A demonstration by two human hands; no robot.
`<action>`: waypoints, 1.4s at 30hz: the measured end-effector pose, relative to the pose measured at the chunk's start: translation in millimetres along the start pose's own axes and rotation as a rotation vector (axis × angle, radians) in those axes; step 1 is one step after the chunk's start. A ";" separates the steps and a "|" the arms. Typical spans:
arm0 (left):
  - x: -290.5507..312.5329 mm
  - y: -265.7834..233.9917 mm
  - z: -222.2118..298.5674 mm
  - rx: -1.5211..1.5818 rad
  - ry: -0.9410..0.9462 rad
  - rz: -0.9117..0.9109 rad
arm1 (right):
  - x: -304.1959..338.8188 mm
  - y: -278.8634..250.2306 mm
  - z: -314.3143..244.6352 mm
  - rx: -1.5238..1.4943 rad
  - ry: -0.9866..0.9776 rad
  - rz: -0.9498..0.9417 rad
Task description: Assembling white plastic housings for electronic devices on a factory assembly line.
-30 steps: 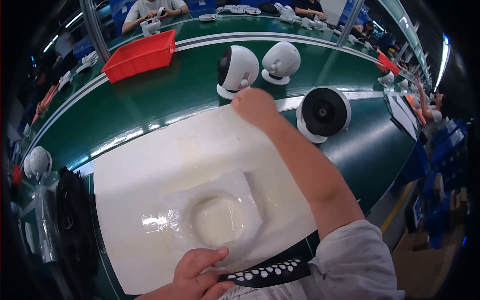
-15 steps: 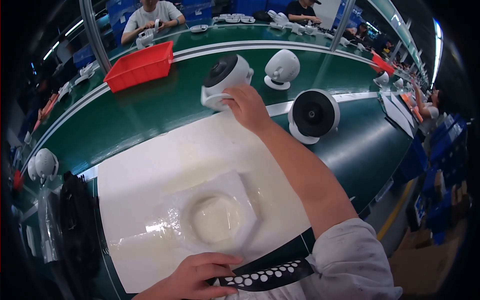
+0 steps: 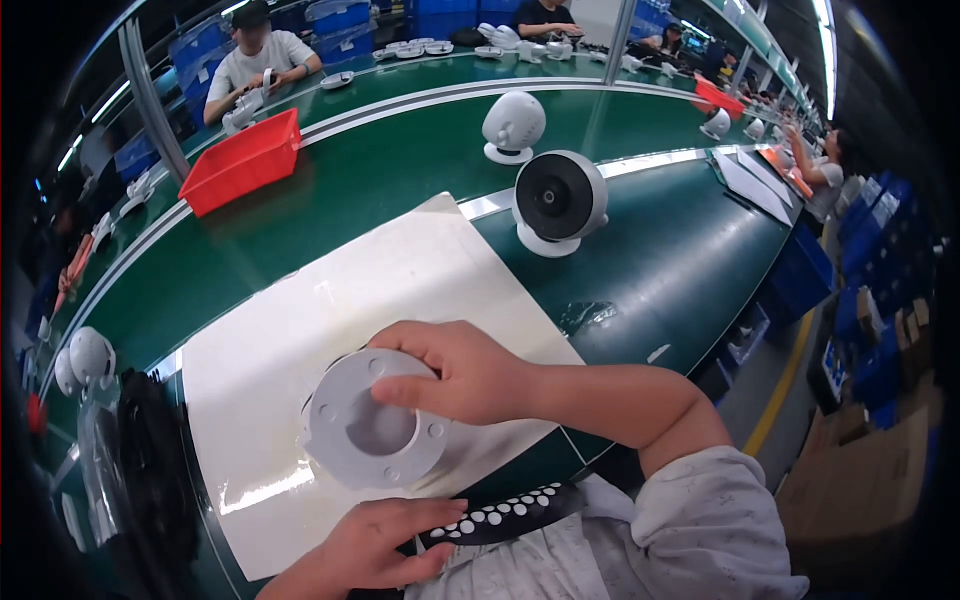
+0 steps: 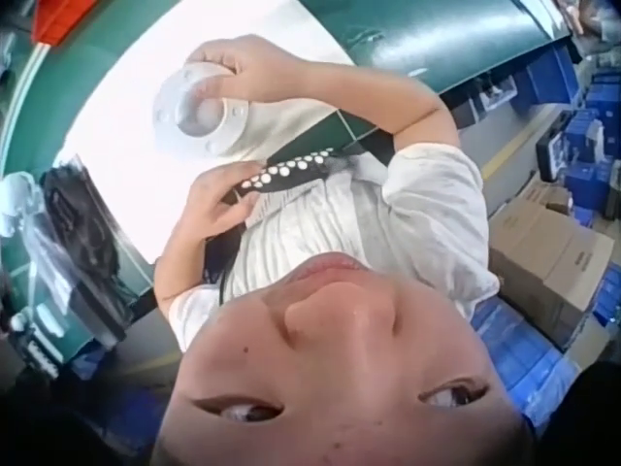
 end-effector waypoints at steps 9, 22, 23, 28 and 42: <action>4.5 -20.5 14.0 -0.018 0.090 0.145 | 77.6 -33.8 20.7 -0.495 0.006 0.286; 4.3 -25.2 19.4 -0.050 0.150 0.259 | 92.5 8.1 -31.5 0.370 -0.107 0.139; 3.4 -23.5 19.8 -0.048 0.148 0.257 | 92.3 7.7 -35.6 0.451 -0.139 0.130; 5.7 -20.3 9.3 -0.130 0.057 0.294 | 91.3 11.0 -41.7 0.473 -0.167 0.114; 5.3 -18.7 3.7 -0.154 -0.008 0.271 | 96.3 14.1 -12.9 0.187 -0.070 0.153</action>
Point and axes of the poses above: each hand's wrist, its own x-axis away from the middle knuckle, its own y-axis out of the palm, z = x × y, the point moved 8 cm from there along -x, towards the middle knuckle, and after that the axes turned 13 degrees about x, right-handed, at the moved point
